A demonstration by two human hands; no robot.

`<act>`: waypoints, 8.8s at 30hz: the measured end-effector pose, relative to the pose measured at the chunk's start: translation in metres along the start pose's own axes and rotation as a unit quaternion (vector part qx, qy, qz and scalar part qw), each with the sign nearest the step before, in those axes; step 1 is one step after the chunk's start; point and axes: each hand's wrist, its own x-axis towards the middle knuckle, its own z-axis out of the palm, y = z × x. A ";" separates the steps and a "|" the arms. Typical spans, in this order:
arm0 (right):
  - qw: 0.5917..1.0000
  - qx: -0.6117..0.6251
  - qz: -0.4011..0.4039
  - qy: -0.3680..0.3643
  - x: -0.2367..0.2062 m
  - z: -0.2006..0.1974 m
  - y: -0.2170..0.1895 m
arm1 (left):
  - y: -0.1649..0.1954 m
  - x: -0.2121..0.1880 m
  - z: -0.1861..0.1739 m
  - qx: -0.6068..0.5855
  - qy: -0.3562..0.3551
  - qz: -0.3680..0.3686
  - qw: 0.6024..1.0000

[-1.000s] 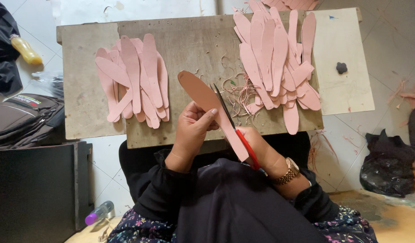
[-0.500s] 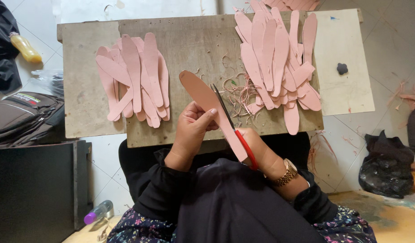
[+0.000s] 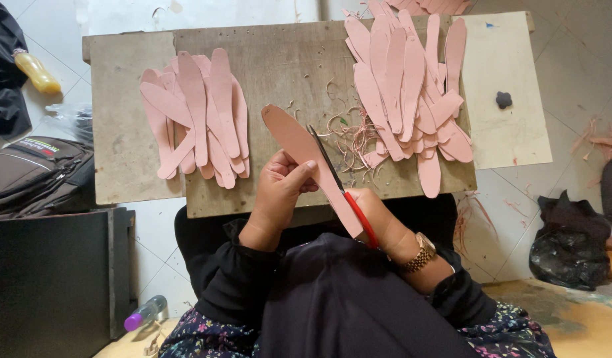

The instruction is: The person sits at a workbench holding pink insole blanks and uses red-handled scissors to trim the edges of each blank, cutting off small slivers of material. They place finished blanks onto a pile on the board and continue with the next one.

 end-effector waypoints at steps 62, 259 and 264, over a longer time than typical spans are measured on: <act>0.989 0.135 -0.057 0.034 0.000 0.006 -0.031 | 0.010 -0.006 0.004 0.177 0.022 0.146 0.973; 0.983 0.154 0.078 -0.061 0.010 0.004 0.030 | -0.059 0.011 0.007 0.030 0.014 0.029 0.999; 0.979 0.142 0.096 -0.112 0.002 -0.005 0.031 | -0.025 0.009 -0.005 0.164 0.039 0.088 0.982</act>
